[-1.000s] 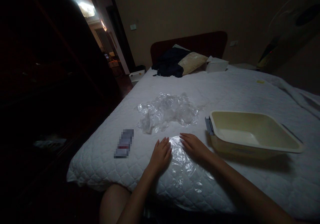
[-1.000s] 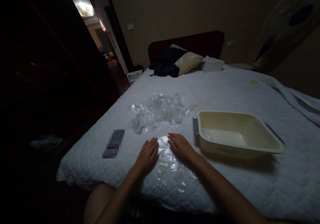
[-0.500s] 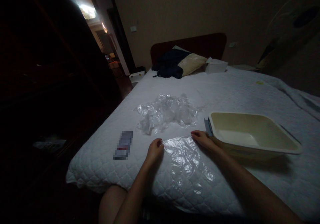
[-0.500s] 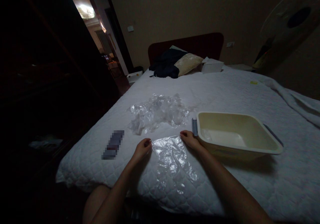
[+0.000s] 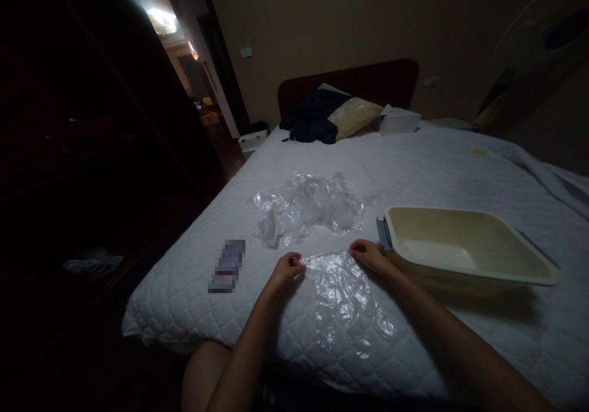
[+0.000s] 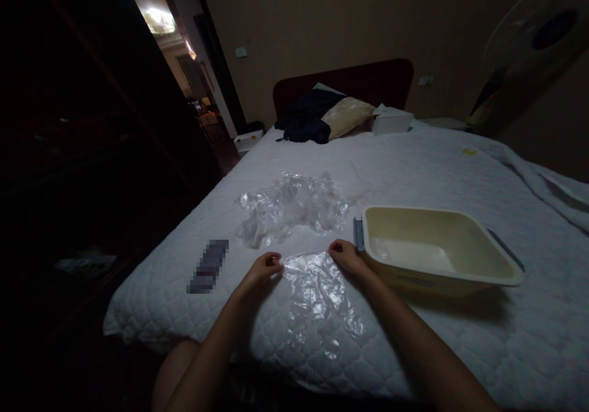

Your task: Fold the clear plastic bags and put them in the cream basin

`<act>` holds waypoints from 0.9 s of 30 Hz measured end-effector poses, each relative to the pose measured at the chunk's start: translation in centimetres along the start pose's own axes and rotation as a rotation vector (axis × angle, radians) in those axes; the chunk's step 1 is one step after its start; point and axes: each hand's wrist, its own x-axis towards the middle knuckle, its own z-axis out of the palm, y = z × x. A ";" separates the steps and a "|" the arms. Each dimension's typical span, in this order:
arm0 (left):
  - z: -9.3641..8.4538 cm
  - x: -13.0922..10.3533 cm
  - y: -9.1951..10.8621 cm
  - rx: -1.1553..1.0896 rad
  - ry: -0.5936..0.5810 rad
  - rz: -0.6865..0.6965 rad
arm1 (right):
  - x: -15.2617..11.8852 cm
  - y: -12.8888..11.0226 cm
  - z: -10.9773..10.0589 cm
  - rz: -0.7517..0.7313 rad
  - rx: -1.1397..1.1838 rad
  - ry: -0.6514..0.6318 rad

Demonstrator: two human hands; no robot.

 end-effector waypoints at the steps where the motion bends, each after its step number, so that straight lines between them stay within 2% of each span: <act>1: 0.0 0.0 0.0 -0.020 -0.001 -0.013 | -0.1 -0.3 -0.1 -0.003 0.011 0.007; 6: 0.6 0.2 -0.1 -0.015 -0.004 -0.011 | -0.7 -1.5 -0.3 -0.013 0.049 0.038; 13: 0.9 0.6 0.1 0.077 0.079 0.138 | -1.1 -1.8 -0.1 0.010 0.126 0.093; 19: 0.7 0.6 0.6 0.112 0.124 0.190 | -1.4 -2.0 -0.1 0.022 0.206 0.055; 27: 0.7 0.0 0.0 0.133 0.082 0.265 | -2.1 -1.3 -0.2 -0.001 0.179 0.066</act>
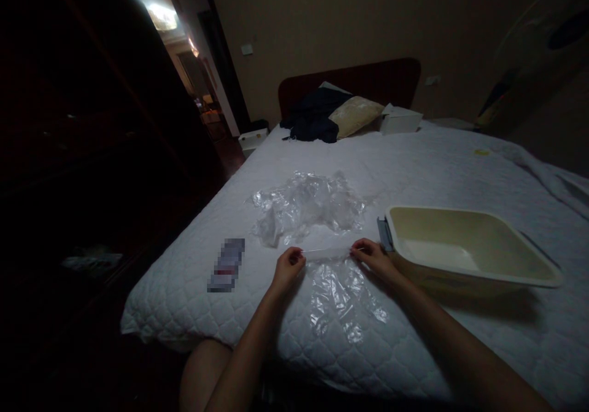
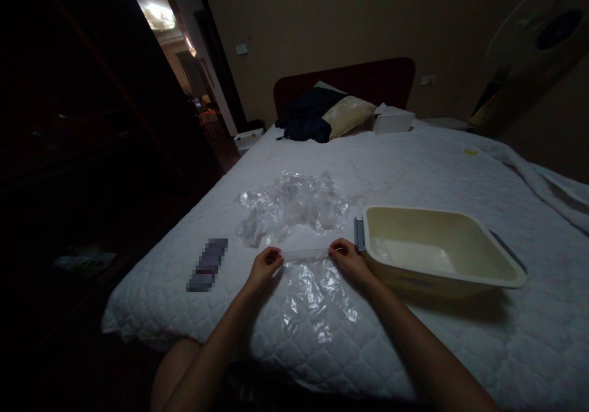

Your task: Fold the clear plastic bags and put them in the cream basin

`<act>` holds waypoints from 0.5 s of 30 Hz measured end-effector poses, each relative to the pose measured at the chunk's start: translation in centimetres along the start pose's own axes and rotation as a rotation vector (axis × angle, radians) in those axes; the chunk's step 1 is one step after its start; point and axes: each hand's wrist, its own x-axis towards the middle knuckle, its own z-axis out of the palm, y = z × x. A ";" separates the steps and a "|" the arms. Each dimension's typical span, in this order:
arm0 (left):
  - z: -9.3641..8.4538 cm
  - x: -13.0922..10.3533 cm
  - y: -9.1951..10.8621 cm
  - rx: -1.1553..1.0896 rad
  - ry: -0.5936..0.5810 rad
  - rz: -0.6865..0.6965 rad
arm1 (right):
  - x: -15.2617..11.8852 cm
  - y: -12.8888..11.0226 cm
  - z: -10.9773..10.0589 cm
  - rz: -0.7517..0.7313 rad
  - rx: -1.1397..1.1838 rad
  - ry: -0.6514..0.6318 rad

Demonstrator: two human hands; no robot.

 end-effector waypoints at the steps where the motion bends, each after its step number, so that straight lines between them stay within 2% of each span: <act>1: -0.1 -0.2 -0.1 0.005 -0.013 0.006 | -0.1 0.1 0.0 -0.001 0.004 0.013; 6: -0.2 -1.3 0.2 0.069 -0.107 0.097 | -0.9 0.1 -0.1 -0.009 0.001 0.079; 11: 0.1 -1.7 0.8 0.043 -0.043 0.066 | -1.9 -0.6 -0.2 -0.031 -0.004 0.030; 15: 0.3 -1.7 0.8 0.110 -0.048 0.168 | -2.4 -0.9 -0.3 -0.060 0.007 0.002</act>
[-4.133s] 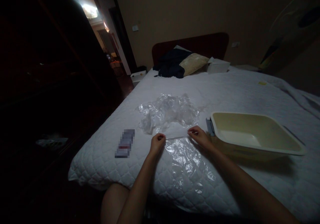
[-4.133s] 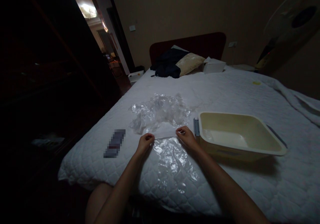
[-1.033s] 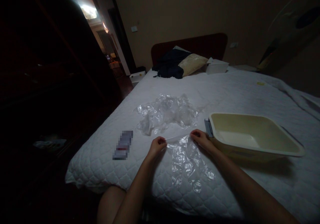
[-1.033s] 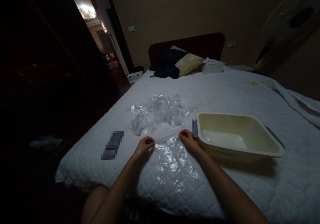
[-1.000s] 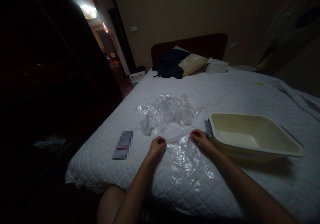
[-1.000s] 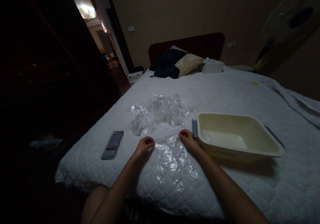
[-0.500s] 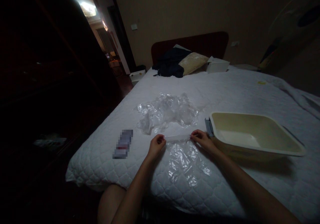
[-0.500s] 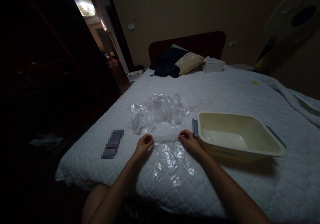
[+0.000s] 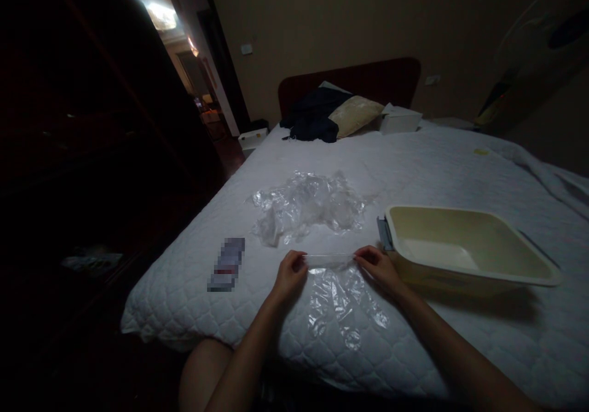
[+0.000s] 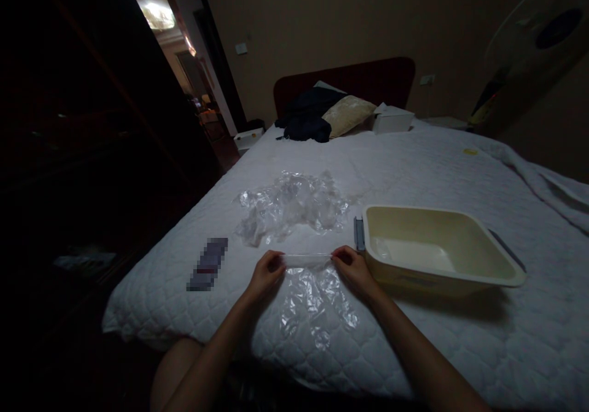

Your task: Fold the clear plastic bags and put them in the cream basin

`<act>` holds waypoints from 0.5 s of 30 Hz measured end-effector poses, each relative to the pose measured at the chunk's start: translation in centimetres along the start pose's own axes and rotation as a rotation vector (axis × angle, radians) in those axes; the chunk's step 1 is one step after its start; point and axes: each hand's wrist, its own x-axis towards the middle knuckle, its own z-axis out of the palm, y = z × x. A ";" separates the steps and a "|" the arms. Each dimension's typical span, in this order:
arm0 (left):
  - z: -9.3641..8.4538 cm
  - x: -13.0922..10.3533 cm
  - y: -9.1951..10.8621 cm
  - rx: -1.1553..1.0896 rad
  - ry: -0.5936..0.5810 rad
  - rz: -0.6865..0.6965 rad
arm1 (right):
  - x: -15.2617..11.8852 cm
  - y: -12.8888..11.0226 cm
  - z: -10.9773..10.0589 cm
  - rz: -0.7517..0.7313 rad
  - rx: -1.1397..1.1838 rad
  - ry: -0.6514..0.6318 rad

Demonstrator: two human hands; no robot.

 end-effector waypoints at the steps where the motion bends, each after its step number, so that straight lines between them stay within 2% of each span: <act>1: 0.0 0.0 0.0 0.021 0.009 0.025 | -0.1 0.0 0.0 -0.007 0.001 0.004; 8: 0.2 -0.9 0.7 0.146 0.013 0.123 | -1.1 0.5 -0.4 -0.117 -0.058 0.023; 15: -0.2 -2.0 1.1 0.205 -0.110 0.164 | -2.9 0.3 -1.1 -0.338 -0.281 -0.063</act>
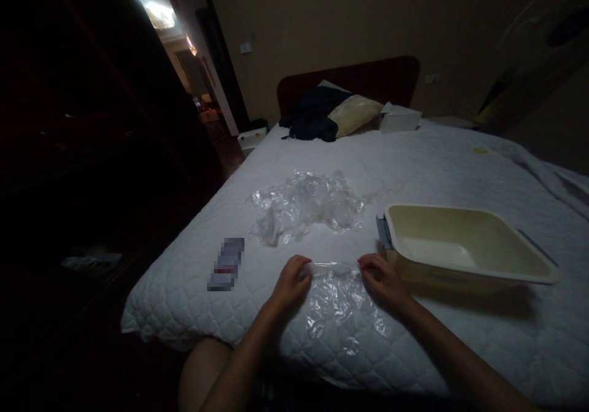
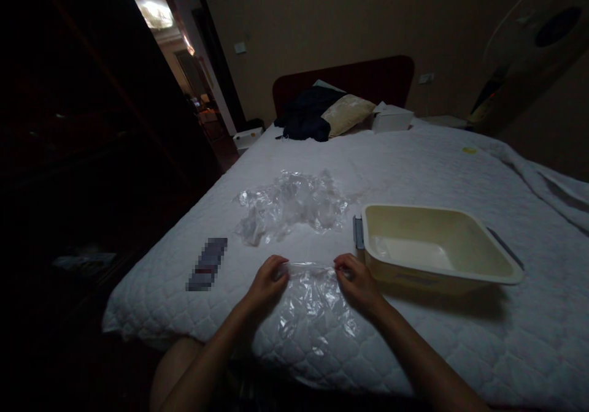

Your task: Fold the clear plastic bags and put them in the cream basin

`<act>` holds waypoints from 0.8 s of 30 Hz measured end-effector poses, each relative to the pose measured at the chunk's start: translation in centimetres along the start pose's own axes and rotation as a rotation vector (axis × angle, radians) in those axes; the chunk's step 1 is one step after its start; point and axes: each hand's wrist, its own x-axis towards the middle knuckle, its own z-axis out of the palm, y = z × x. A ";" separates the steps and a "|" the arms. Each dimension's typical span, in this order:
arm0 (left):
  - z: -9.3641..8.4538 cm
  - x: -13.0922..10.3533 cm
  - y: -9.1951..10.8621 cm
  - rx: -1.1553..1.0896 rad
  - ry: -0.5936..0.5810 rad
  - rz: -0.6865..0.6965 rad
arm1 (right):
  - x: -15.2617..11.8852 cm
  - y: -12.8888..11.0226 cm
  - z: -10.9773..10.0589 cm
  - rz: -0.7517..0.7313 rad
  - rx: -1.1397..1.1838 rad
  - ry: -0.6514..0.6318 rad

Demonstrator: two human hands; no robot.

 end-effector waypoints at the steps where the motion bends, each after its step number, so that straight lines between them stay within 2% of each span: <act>1: 0.0 -0.1 0.0 0.004 -0.008 0.006 | -0.2 -0.1 0.0 -0.017 -0.017 -0.017; 3: 0.2 -0.1 -0.2 -0.010 -0.008 0.004 | -0.4 -0.2 0.0 -0.008 -0.044 -0.036; 9: 1.2 0.5 -0.8 -0.152 0.031 -0.137 | 0.2 -0.2 0.4 0.204 -0.011 -0.035; 14: 1.5 0.7 -1.0 -0.180 0.047 -0.189 | 0.8 -0.1 0.6 0.223 0.078 0.010; 17: 1.5 0.8 -1.0 -0.145 0.062 -0.167 | 0.9 0.0 0.8 0.216 0.072 0.040; 21: 1.0 1.2 -0.6 -0.052 0.077 -0.068 | 1.2 -0.1 1.1 0.205 0.048 0.063; 24: 0.4 1.3 -0.1 0.022 0.034 0.009 | 1.5 -0.2 0.9 0.106 0.005 0.033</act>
